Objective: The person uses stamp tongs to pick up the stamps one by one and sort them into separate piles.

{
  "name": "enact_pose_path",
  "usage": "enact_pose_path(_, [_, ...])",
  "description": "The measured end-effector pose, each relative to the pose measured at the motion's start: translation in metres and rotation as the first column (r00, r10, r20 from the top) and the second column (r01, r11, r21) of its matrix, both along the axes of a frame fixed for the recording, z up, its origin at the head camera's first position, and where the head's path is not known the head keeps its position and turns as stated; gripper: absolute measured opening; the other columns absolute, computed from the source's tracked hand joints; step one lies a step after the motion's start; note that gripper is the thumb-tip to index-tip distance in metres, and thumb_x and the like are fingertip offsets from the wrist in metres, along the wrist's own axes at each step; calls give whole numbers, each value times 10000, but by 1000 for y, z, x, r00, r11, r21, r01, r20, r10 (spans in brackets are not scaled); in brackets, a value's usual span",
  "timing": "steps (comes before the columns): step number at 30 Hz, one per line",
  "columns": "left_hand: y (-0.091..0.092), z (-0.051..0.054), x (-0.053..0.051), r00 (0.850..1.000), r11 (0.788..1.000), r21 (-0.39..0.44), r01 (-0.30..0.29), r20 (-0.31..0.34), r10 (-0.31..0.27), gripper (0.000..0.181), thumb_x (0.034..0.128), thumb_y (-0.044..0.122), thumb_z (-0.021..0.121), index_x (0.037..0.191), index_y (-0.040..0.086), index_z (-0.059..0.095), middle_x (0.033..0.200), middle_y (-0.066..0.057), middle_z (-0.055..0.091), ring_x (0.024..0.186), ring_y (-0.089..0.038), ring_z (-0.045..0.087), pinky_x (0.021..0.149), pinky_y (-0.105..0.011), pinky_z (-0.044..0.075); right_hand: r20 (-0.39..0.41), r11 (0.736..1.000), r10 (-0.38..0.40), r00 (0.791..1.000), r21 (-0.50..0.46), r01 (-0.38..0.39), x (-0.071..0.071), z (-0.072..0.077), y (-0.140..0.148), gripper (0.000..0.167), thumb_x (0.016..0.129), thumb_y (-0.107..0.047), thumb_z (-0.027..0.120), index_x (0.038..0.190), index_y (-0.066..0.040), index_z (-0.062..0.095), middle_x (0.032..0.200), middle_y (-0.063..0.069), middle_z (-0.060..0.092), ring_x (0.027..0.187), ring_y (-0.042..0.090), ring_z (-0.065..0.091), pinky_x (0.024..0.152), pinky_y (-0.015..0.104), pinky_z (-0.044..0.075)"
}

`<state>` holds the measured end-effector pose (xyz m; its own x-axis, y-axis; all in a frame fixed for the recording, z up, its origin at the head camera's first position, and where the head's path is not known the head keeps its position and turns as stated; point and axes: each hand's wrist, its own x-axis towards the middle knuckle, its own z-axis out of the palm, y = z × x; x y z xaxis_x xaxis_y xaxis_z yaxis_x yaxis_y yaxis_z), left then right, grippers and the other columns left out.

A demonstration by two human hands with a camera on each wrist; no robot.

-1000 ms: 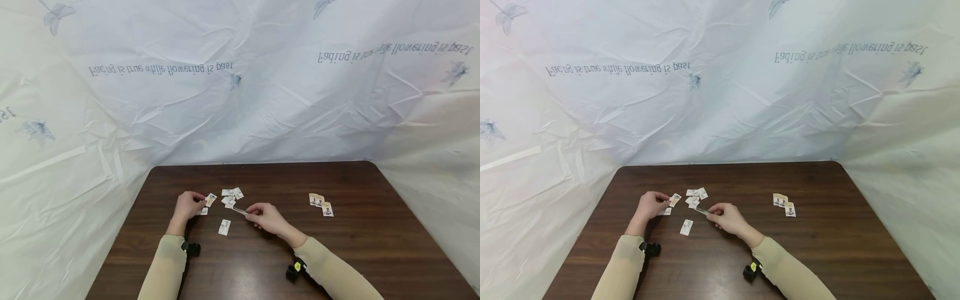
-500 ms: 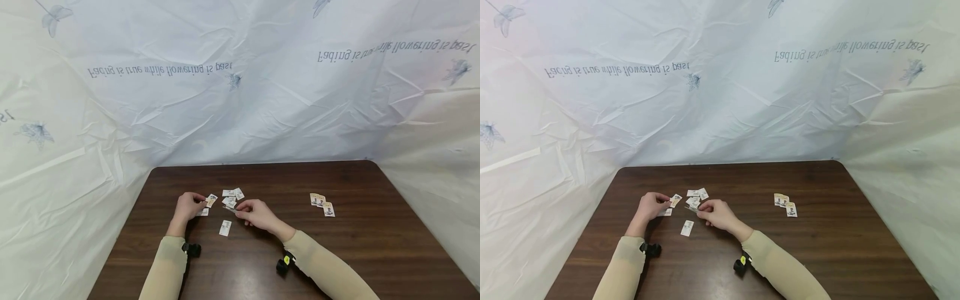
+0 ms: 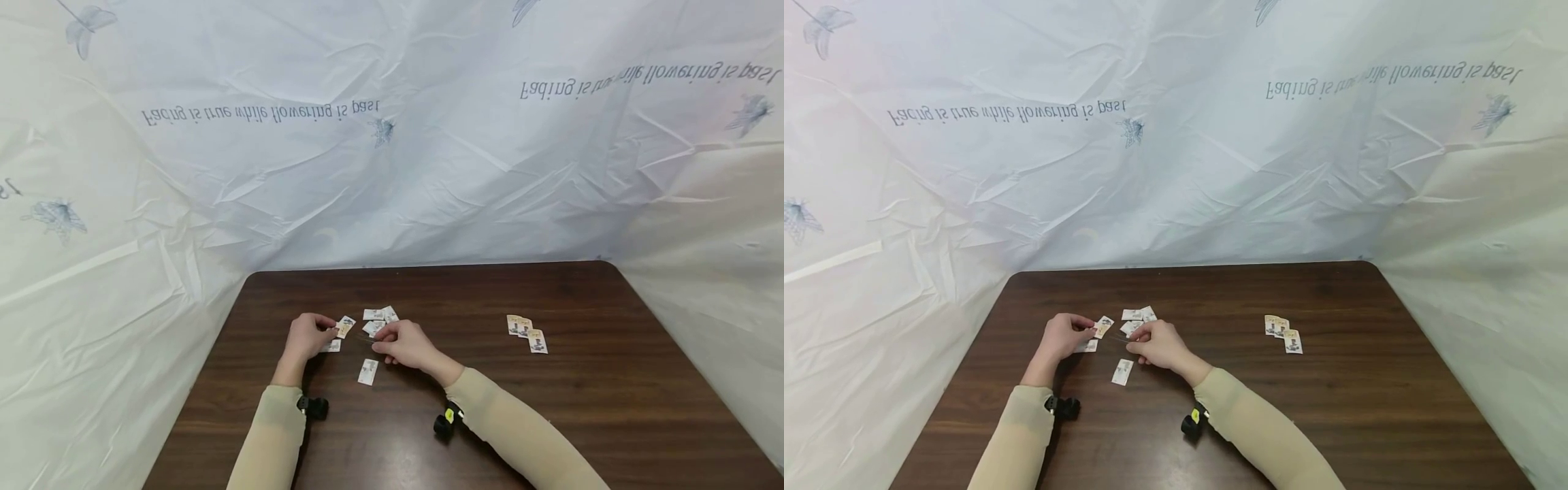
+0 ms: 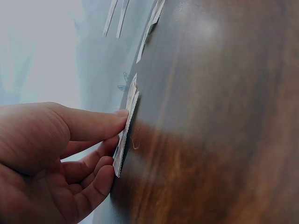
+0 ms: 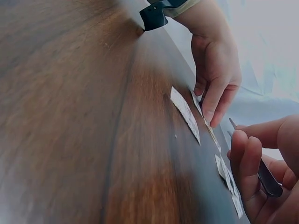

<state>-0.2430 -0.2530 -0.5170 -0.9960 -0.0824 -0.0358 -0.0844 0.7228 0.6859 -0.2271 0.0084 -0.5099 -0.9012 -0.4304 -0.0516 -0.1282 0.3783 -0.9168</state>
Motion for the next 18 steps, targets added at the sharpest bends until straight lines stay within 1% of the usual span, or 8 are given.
enact_pose_path(5, [0, 1, 0, 1000, 1000, 1, -3, -2, 3, 132, 973, 159, 795, 1046, 56, 834, 1027, -103, 746, 889, -265, 664, 787, -463, 561, 3, 999, -32, 999, 18, 32, -3, -1, -10, 181, 954, -122, 818, 1099, -17, 792, 788, 13, 745, 564, 129, 677, 552, 284, 569])
enact_pose_path(9, [1, 1, -1, 1000, 1000, 4, -3, -1, 3, 136, 979, 164, 790, 1054, 59, 833, 1037, -105, 745, 897, -268, 665, 793, -463, 561, 11, 998, -66, 998, 17, 65, -3, -3, -17, 165, 947, -120, 824, 1080, -28, 789, 785, 8, 751, 544, 109, 664, 538, 263, 552])
enact_pose_path(14, [0, 0, -2, 1000, 1000, 4, -7, 2, 7, 136, 974, 168, 795, 1046, 60, 835, 1038, -109, 747, 905, -272, 666, 807, -466, 557, 5, 997, -71, 997, 17, 71, -3, -4, -24, 151, 946, -97, 818, 1070, -15, 790, 776, 20, 757, 525, 100, 657, 531, 264, 551])
enact_pose_path(18, [0, -1, -2, 1000, 1000, 5, -13, 3, 13, 134, 968, 173, 801, 1036, 64, 837, 1037, -102, 753, 914, -270, 667, 828, -471, 555, 19, 997, -81, 997, 18, 81, -3, -5, -27, 134, 949, -98, 816, 1058, -24, 794, 770, 16, 756, 521, 82, 652, 535, 256, 549])
